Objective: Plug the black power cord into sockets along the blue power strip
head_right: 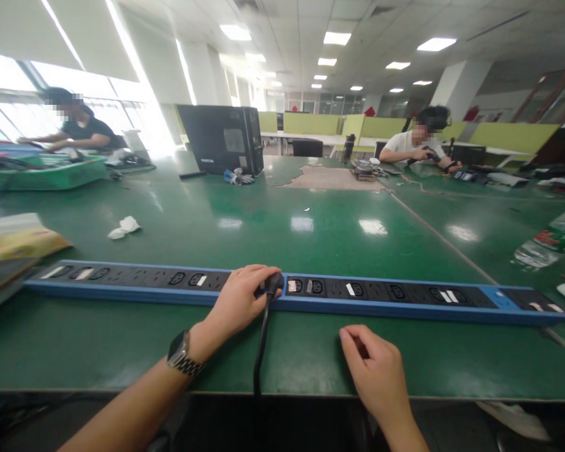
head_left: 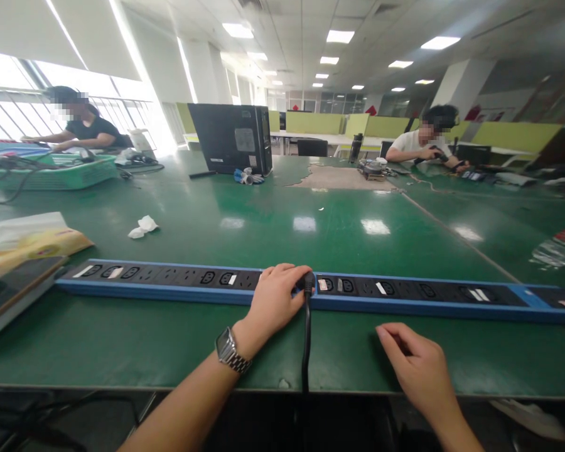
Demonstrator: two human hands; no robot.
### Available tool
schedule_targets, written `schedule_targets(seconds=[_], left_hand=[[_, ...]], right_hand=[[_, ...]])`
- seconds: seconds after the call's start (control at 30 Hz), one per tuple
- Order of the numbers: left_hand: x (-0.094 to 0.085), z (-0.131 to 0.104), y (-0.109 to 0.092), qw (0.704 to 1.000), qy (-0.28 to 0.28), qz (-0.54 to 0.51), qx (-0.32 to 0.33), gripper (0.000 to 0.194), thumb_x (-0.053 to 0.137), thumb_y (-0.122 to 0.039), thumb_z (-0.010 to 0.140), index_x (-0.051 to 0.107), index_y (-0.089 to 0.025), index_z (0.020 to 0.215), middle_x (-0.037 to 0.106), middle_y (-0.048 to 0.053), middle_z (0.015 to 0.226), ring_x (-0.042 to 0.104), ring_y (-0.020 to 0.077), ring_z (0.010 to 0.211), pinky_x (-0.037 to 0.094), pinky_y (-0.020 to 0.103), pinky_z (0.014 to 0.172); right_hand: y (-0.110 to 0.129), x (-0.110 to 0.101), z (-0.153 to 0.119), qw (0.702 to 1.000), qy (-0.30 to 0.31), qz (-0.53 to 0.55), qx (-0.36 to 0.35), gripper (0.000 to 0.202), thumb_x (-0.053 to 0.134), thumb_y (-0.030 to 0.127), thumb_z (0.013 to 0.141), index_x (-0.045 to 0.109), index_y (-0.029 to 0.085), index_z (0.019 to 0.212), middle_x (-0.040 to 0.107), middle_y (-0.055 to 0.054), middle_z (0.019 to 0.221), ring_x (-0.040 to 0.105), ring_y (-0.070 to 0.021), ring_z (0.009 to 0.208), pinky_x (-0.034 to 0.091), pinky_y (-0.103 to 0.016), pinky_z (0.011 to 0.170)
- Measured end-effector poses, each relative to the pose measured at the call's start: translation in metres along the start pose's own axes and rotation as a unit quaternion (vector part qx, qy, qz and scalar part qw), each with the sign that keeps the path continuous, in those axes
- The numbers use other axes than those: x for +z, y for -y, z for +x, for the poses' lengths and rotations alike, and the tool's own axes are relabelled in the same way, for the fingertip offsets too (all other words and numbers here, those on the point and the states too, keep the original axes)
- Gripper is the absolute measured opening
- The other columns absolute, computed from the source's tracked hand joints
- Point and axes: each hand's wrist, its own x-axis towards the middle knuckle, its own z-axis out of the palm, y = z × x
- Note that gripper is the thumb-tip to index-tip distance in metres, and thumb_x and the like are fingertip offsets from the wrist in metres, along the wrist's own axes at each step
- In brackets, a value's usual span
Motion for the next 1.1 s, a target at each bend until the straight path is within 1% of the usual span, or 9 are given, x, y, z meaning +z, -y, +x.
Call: schedule_targets(seconds=[0.13,0.2,0.27,0.43,0.57,0.7,0.83,0.93,1.1], left_hand=[[-0.001,-0.002,0.001,0.998,-0.02,-0.064,0.0,0.029,0.063,-0.019,0.088,0.064,-0.025,0.117,0.071,0.003,0.114,0.062,0.0224,0.108,0.044,0.041,0.098],[0.003,-0.001,-0.006,0.989,-0.056,-0.133,-0.016,0.028,0.062,-0.021,0.089,0.062,-0.024,0.117,0.071,0.003,0.114,0.063,0.0205,0.106,0.046,0.037,0.096],[0.013,0.003,-0.021,0.984,-0.062,-0.165,-0.011,0.028,0.063,-0.025,0.09,0.061,-0.024,0.118,0.07,0.004,0.114,0.063,0.0204,0.105,0.047,0.035,0.094],[0.046,0.024,-0.066,0.995,0.018,-0.096,0.035,0.028,0.06,-0.026,0.091,0.061,-0.025,0.119,0.071,0.003,0.112,0.063,0.0225,0.107,0.046,0.039,0.094],[0.059,0.038,-0.086,0.996,0.045,-0.061,0.053,0.027,0.055,-0.027,0.093,0.06,-0.026,0.12,0.071,0.003,0.112,0.063,0.0235,0.107,0.045,0.041,0.094],[0.057,0.04,-0.088,0.996,0.053,-0.045,0.064,0.026,0.055,-0.028,0.093,0.059,-0.025,0.119,0.071,0.004,0.11,0.064,0.024,0.106,0.045,0.041,0.092],[0.052,0.037,-0.081,0.998,0.03,-0.019,0.042,0.027,0.056,-0.026,0.092,0.06,-0.025,0.118,0.072,0.004,0.109,0.063,0.0242,0.105,0.045,0.04,0.09],[0.051,0.037,-0.079,0.997,0.047,-0.026,0.055,0.028,0.056,-0.028,0.092,0.059,-0.026,0.12,0.072,0.003,0.106,0.064,0.0228,0.103,0.045,0.038,0.089],[0.056,0.04,-0.085,0.997,0.048,-0.005,0.059,0.029,0.055,-0.031,0.093,0.059,-0.026,0.121,0.072,0.004,0.105,0.065,0.025,0.102,0.046,0.041,0.089]], right_hand=[[0.002,0.002,0.001,1.0,0.002,-0.014,-0.011,0.031,0.055,0.045,0.092,0.072,0.021,0.08,0.07,0.001,0.07,0.064,-0.0128,0.062,0.045,-0.021,0.06],[0.003,0.003,0.001,1.0,-0.001,-0.021,-0.017,0.031,0.055,0.044,0.092,0.072,0.022,0.079,0.069,0.001,0.069,0.064,-0.0127,0.06,0.045,-0.021,0.06],[0.003,0.004,0.0,0.999,-0.005,-0.027,-0.021,0.031,0.055,0.044,0.092,0.071,0.022,0.078,0.069,0.001,0.067,0.063,-0.0125,0.059,0.044,-0.021,0.059],[0.0,0.002,-0.002,1.0,-0.017,-0.014,-0.011,0.031,0.055,0.045,0.092,0.072,0.021,0.079,0.068,0.002,0.066,0.062,-0.0111,0.057,0.044,-0.02,0.057],[-0.002,0.0,-0.002,0.999,-0.038,0.007,0.011,0.034,0.055,0.046,0.091,0.071,0.02,0.078,0.067,0.001,0.064,0.062,-0.0118,0.057,0.045,-0.019,0.056],[-0.002,-0.001,-0.001,0.998,-0.049,0.012,0.028,0.034,0.055,0.046,0.091,0.072,0.019,0.078,0.067,0.001,0.064,0.061,-0.0117,0.057,0.044,-0.019,0.055],[-0.001,-0.002,0.0,0.998,-0.052,0.013,0.033,0.035,0.055,0.046,0.091,0.072,0.019,0.077,0.063,0.002,0.06,0.057,-0.0104,0.053,0.042,-0.018,0.054],[-0.001,-0.001,0.001,0.998,-0.045,0.014,0.039,0.035,0.056,0.047,0.09,0.072,0.019,0.077,0.061,0.003,0.058,0.054,-0.0099,0.05,0.041,-0.019,0.052],[-0.001,0.0,0.001,0.998,-0.028,0.027,0.057,0.037,0.055,0.049,0.09,0.072,0.018,0.081,0.066,0.0,0.064,0.058,-0.0121,0.057,0.044,-0.02,0.055]])
